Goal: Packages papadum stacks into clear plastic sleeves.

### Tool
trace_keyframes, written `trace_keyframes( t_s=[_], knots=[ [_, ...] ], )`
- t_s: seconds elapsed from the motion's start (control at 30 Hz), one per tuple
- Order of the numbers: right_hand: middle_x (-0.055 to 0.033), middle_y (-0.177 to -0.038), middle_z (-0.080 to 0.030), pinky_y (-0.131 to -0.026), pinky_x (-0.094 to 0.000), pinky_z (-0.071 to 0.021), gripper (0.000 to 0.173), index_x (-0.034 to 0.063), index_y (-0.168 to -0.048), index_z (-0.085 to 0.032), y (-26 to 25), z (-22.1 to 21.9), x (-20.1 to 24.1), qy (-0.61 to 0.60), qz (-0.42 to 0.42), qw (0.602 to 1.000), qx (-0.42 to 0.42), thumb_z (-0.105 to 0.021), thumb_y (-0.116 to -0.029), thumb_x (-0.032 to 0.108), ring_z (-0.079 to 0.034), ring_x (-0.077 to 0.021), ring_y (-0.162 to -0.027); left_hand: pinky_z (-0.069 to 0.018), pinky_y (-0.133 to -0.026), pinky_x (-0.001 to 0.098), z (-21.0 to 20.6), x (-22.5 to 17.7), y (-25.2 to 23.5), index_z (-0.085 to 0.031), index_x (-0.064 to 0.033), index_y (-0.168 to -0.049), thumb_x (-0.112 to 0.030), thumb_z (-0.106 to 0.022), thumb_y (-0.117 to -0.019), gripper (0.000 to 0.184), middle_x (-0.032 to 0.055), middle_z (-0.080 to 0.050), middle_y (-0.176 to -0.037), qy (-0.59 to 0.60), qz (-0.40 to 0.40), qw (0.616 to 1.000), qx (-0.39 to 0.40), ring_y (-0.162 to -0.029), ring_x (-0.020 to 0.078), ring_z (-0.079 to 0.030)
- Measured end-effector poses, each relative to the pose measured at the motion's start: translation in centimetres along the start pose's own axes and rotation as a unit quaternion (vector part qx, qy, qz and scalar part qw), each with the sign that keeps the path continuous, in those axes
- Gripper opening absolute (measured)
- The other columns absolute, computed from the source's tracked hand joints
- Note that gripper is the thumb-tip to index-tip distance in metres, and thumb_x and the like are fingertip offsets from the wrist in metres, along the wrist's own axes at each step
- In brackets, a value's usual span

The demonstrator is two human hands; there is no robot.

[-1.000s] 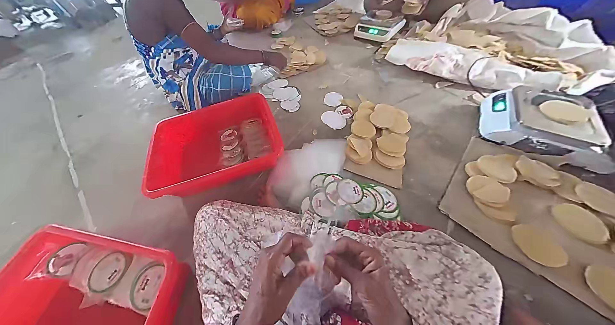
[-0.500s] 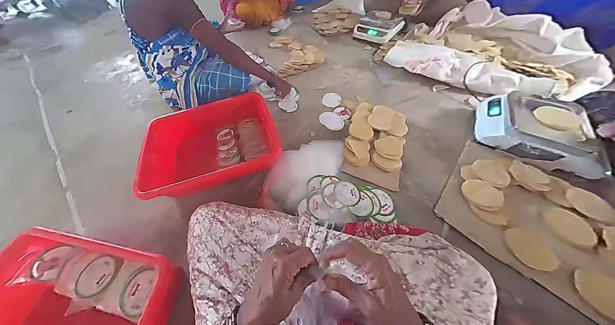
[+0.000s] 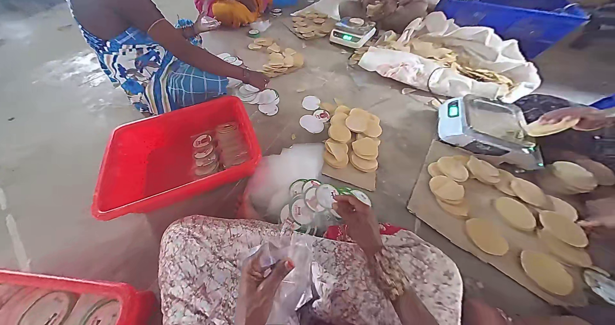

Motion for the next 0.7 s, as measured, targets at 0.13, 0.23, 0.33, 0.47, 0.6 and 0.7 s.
trace_keyframes(
  t_s=[0.13,0.23,0.33,0.47,0.6,0.7],
  knots=[
    [-0.0233,-0.140,-0.060,-0.113,-0.0572,-0.0402,0.047,0.0022,-0.138,-0.062,-5.0,-2.0,-4.1,0.251,-0.074,0.953,0.153,-0.067,-0.0985,0.027,-0.053,-0.0405,-0.134,-0.0538,-0.060,0.0176,1.8,1.3,-1.3,-0.074,-0.0137,-0.094,-0.008,-0.067,-0.0948,0.009,-0.0078,-0.071,-0.079,-0.018,-0.017,1.000,0.019,-0.065,0.0001,-0.063],
    [-0.0240,-0.150,-0.050,-0.110,-0.0613,-0.0403,0.057,0.0037,-0.141,-0.060,-5.7,-4.8,-5.5,0.354,-0.062,0.913,0.193,-0.076,-0.0906,0.025,-0.044,-0.0448,-0.141,-0.0547,-0.064,0.0196,2.9,1.7,-1.8,-0.074,-0.0112,-0.100,-0.005,-0.062,-0.0973,0.013,-0.0064,-0.072,-0.082,-0.029,-0.005,0.999,0.013,-0.068,0.0020,-0.064],
    [-0.0241,-0.144,-0.055,-0.105,-0.0573,-0.0479,0.038,-0.0004,-0.133,-0.064,-5.6,-5.8,-5.7,0.388,-0.050,0.898,0.201,-0.064,-0.0964,0.008,-0.051,-0.0447,-0.134,-0.0536,-0.064,0.0194,3.5,2.4,-2.1,-0.073,-0.0104,-0.100,-0.005,-0.059,-0.0986,0.015,-0.0065,-0.070,-0.080,-0.032,0.008,0.999,-0.001,-0.067,0.0024,-0.063],
    [-0.0211,-0.133,-0.063,-0.102,-0.0573,-0.0488,0.027,0.0006,-0.121,-0.070,-5.4,-5.1,-5.0,0.351,-0.052,0.909,0.220,-0.052,-0.1019,0.007,-0.058,-0.0409,-0.127,-0.0537,-0.065,0.0201,3.1,3.1,-2.6,-0.073,-0.0094,-0.099,-0.004,-0.057,-0.0989,0.017,-0.0063,-0.069,-0.077,-0.027,0.016,0.999,-0.009,-0.068,0.0035,-0.063],
    [-0.0183,-0.112,-0.074,-0.099,-0.0519,-0.0525,0.025,0.0007,-0.117,-0.074,-4.1,-2.7,-3.0,0.192,0.012,0.974,0.116,-0.061,-0.1008,0.016,-0.071,-0.0333,-0.106,-0.0546,-0.066,0.0212,3.1,3.4,-3.0,-0.072,-0.0102,-0.098,-0.004,-0.055,-0.0987,0.018,-0.0063,-0.069,-0.074,-0.008,0.017,1.000,-0.023,-0.066,0.0042,-0.064],
    [-0.0088,-0.092,-0.076,-0.078,-0.0372,-0.0599,0.018,0.0024,-0.105,-0.075,-1.7,-0.6,-1.0,0.040,0.069,0.997,-0.013,-0.066,-0.0923,0.011,-0.072,-0.0167,-0.081,-0.0556,-0.069,0.0213,3.9,3.5,-3.1,-0.072,-0.0113,-0.098,-0.005,-0.055,-0.1002,0.018,-0.0061,-0.070,-0.075,0.004,0.031,0.998,-0.049,-0.067,0.0045,-0.065]
  ],
)
Point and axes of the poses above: each hand's wrist, its own y-axis away from the middle knuckle, its own z-axis out of the back of the hand, x = y × z, the point moved 4 cm from there along -y, towards the middle knuckle
